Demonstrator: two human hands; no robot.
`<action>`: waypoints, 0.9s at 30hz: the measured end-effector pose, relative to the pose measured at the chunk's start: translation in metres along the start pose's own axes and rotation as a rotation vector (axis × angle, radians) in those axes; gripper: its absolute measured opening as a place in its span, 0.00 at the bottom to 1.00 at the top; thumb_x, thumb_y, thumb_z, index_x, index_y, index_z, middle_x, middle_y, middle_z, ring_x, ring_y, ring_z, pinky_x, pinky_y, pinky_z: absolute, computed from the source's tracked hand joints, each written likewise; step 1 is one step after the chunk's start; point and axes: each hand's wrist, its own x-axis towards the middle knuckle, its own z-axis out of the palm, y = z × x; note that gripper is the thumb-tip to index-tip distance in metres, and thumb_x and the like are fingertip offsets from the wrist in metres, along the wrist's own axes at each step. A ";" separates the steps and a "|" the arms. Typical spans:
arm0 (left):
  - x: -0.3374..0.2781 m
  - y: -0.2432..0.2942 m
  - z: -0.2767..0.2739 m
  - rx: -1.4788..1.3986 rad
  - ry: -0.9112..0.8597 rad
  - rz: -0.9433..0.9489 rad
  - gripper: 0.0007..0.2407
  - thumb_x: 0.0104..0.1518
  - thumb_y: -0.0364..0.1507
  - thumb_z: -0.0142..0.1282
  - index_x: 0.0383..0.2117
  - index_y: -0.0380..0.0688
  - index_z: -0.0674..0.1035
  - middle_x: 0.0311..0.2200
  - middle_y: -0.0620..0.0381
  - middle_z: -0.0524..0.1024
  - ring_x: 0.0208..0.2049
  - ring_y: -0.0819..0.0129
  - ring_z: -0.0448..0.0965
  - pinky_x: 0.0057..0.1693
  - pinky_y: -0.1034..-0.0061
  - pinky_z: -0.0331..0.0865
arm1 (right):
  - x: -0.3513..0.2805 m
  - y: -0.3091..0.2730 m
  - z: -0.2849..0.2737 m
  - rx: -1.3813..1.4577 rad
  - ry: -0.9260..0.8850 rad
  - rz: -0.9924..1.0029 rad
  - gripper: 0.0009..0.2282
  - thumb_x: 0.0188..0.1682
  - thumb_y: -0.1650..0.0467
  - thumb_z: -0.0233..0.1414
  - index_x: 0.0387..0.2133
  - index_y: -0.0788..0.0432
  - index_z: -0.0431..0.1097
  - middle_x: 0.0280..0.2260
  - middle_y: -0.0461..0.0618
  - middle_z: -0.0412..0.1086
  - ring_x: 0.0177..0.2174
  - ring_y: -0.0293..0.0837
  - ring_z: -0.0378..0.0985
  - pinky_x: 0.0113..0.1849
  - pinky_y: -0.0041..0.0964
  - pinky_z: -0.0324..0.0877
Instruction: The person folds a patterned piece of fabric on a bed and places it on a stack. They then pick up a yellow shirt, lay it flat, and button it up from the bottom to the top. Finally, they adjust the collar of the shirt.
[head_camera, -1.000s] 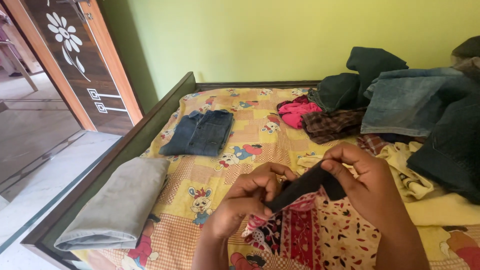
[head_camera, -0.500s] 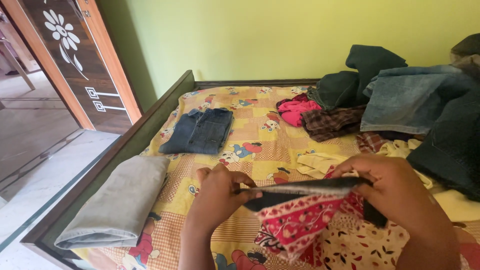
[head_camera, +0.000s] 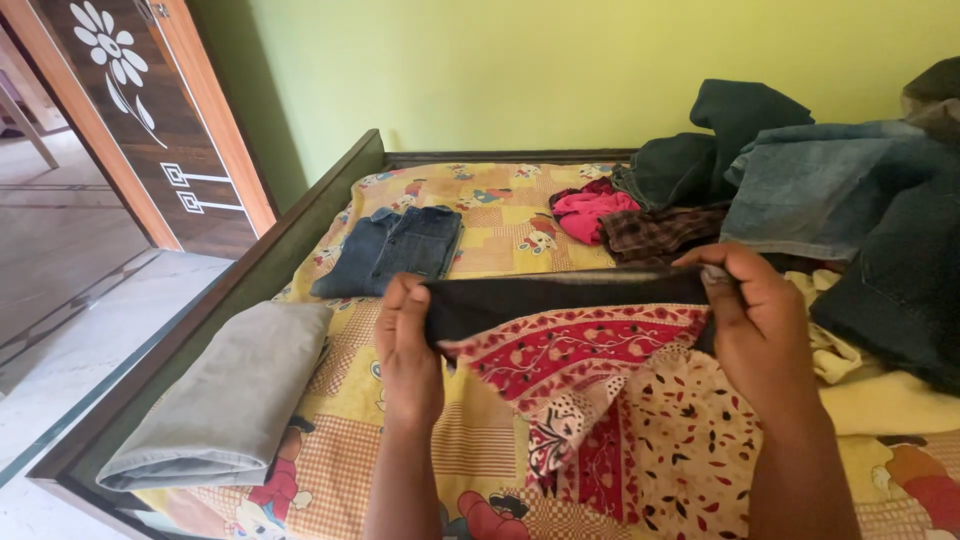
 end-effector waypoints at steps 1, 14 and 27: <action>0.000 0.010 0.001 0.002 0.000 -0.003 0.10 0.75 0.25 0.57 0.33 0.35 0.73 0.27 0.65 0.75 0.28 0.81 0.72 0.32 0.86 0.63 | -0.001 0.004 0.003 0.001 0.001 0.003 0.07 0.57 0.79 0.46 0.42 0.64 0.73 0.34 0.48 0.73 0.34 0.34 0.72 0.39 0.28 0.66; 0.008 0.071 -0.012 2.042 0.118 0.011 0.06 0.47 0.29 0.64 0.31 0.55 0.88 0.31 0.51 0.83 0.33 0.50 0.82 0.39 0.59 0.73 | 0.003 0.018 -0.014 -0.478 0.292 -0.195 0.06 0.54 0.72 0.63 0.37 0.66 0.77 0.32 0.58 0.70 0.30 0.43 0.71 0.33 0.37 0.66; 0.058 0.109 0.063 0.541 0.235 -0.306 0.14 0.66 0.28 0.40 0.52 0.47 0.79 0.38 0.53 0.81 0.34 0.64 0.82 0.43 0.63 0.82 | 0.069 0.000 -0.026 0.549 0.228 0.333 0.06 0.61 0.75 0.44 0.46 0.64 0.67 0.42 0.59 0.75 0.35 0.51 0.85 0.33 0.45 0.82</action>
